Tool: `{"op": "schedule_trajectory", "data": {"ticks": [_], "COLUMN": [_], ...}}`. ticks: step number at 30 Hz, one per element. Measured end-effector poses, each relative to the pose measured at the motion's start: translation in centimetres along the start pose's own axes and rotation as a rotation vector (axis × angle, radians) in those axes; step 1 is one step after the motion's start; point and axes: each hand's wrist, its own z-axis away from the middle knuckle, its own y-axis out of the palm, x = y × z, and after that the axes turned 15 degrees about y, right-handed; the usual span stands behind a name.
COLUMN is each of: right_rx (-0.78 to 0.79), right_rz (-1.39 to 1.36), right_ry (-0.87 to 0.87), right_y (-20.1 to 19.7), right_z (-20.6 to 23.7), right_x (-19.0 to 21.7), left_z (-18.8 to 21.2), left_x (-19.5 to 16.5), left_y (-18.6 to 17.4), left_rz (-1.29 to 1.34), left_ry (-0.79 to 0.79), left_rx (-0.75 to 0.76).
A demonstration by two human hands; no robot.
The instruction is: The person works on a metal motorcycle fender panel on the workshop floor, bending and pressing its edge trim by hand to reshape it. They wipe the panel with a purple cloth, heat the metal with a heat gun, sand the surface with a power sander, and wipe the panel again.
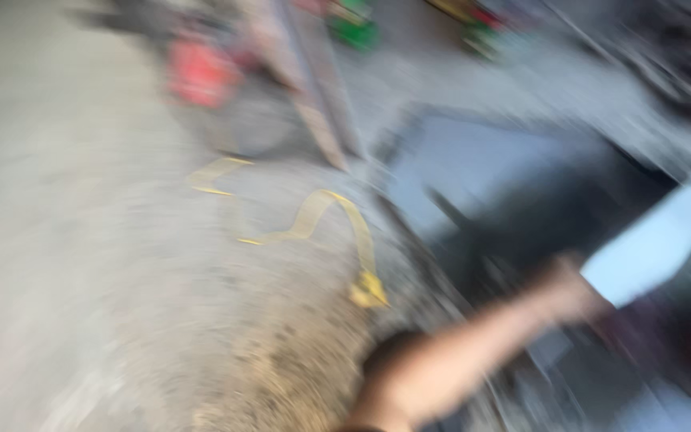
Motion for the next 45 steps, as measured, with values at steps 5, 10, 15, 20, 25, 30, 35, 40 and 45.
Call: {"op": "schedule_trajectory", "data": {"ticks": [5, 10, 15, 20, 25, 30, 35, 40, 45], "right_rx": [0.035, 0.118, 0.124, 0.154, 0.059, -0.03, -0.217, -0.139, -0.159], "right_rz": [-0.297, -0.538, -0.619, -0.583, -0.176, 0.424, 0.891, 1.175, 1.419], "right_ry": [-0.136, -0.101, -0.043, -0.011, -0.023, 0.086, 0.29, 0.37, 0.4], "right_y": [-23.7, -41.0, -43.4, -40.2, -37.9, -30.1, -21.0, -14.8, -11.2], "right_z": [8.1, 6.1, 4.7, 5.3, 5.4, 3.8, -1.2, -6.3, -9.3], "right_x": [-0.8, -4.8, -3.3, -2.2, 2.7, 10.2, 13.1, 11.7, 10.8], "left_z": [-0.5, -0.5, -1.3, -0.7, -1.3, -1.5, -0.4, 2.3, 5.7], "left_x": [8.3, 10.5, 12.3, 15.7, 16.7, 13.9, 10.9, 7.9, 5.3], "left_y": [15.7, 31.8, 34.9, 33.1, 32.8, 30.3, 27.8, 28.6, 31.5], "left_rz": [-0.004, -0.089, -0.097, -0.169, -0.23, -0.423, -0.524, -0.726, -0.607], "left_ry": [0.101, -0.039, -0.08, 0.051, 0.005, -0.089, -0.012, 0.329, 0.578], "left_rx": [0.08, 0.12, 0.156, 0.169, 0.269, 0.536, 0.592, 0.395, 0.645]}}
